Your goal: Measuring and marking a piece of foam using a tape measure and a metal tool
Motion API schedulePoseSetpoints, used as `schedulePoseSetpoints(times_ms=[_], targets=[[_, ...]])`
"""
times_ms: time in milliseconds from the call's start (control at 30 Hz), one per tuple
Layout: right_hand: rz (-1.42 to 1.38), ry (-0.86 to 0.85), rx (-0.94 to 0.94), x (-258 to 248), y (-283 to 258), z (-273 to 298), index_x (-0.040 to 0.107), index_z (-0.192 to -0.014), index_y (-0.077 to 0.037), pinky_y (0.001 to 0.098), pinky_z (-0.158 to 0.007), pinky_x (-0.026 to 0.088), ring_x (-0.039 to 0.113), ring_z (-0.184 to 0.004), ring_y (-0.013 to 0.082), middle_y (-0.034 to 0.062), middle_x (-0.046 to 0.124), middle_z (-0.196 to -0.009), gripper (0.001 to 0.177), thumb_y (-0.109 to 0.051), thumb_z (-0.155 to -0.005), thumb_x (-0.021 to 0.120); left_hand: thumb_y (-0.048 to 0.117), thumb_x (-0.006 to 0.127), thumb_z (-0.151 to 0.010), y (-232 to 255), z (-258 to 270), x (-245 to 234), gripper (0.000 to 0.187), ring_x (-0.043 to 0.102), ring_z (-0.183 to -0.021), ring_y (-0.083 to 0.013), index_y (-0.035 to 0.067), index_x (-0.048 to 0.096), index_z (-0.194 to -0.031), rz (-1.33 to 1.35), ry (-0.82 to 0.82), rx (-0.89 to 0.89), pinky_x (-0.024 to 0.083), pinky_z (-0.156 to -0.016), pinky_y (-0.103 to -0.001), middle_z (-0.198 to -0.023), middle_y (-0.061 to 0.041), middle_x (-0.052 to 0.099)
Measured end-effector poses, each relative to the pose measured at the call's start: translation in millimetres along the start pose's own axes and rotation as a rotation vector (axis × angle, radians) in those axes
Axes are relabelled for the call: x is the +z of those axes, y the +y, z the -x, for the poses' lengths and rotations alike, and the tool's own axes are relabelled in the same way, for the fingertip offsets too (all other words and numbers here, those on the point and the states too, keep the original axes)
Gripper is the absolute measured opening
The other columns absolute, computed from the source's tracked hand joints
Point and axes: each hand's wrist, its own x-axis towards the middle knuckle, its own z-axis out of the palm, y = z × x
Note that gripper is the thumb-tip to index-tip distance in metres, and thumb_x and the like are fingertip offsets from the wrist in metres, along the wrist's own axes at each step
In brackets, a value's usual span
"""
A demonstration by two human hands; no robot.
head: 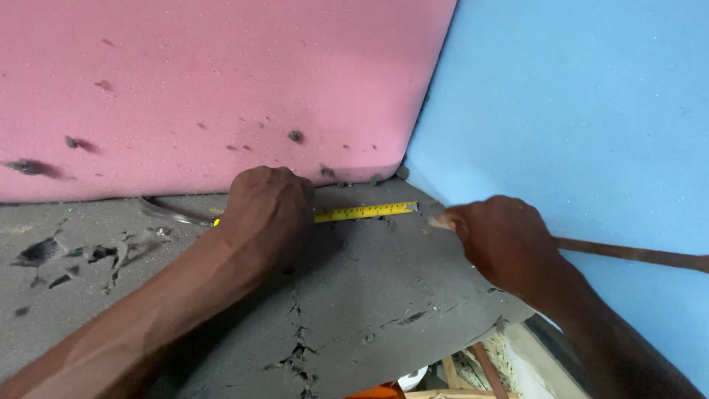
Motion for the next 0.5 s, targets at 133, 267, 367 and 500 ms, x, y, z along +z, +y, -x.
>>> schedulePoseSetpoints(times_ms=[133,267,367,500], targets=[[0.200,-0.101,0.038,-3,31,5,0.084,-0.153,-0.067,0.0555,-0.091,0.069,0.093,-0.103,0.0344,0.0062,0.098,-0.112,0.053,-0.039,-0.129,0.046,0.025,0.063,-0.115,-1,-25,-3,0.034,0.092,-0.105,-0.0452,0.025,0.097,-0.115,-0.142,-0.488,-0.044,0.072,-0.086,-0.056,-0.111,-0.017,0.094],[0.099,0.150,-0.058,30,34,-53,0.087,-0.158,-0.048,0.0567,-0.077,0.066,0.087,-0.083,0.0354,0.0097,0.096,-0.102,0.044,-0.031,-0.128,0.060,0.028,0.071,-0.110,5,-31,-17,0.024,0.091,-0.106,-0.0418,0.026,0.095,-0.113,-0.173,-0.469,-0.029,0.072,-0.087,-0.054,-0.112,-0.014,0.094],[0.018,0.250,-0.179,59,28,-96,0.091,-0.157,-0.035,0.0542,-0.064,0.064,0.084,-0.071,0.0325,0.0084,0.096,-0.103,0.042,-0.023,-0.126,0.066,0.028,0.073,-0.110,-3,-26,4,0.022,0.089,-0.100,-0.0364,0.029,0.095,-0.108,-0.174,-0.447,-0.048,0.069,-0.083,-0.049,-0.107,-0.009,0.094],[0.041,0.159,-0.150,52,17,-78,0.091,-0.154,-0.041,0.0595,-0.080,0.068,0.090,-0.088,0.0367,0.0078,0.098,-0.117,0.040,-0.034,-0.127,0.063,0.031,0.074,-0.111,-8,-19,13,0.021,0.090,-0.096,-0.0448,0.027,0.094,-0.110,-0.177,-0.285,0.083,0.069,-0.077,-0.056,-0.105,-0.014,0.093]])
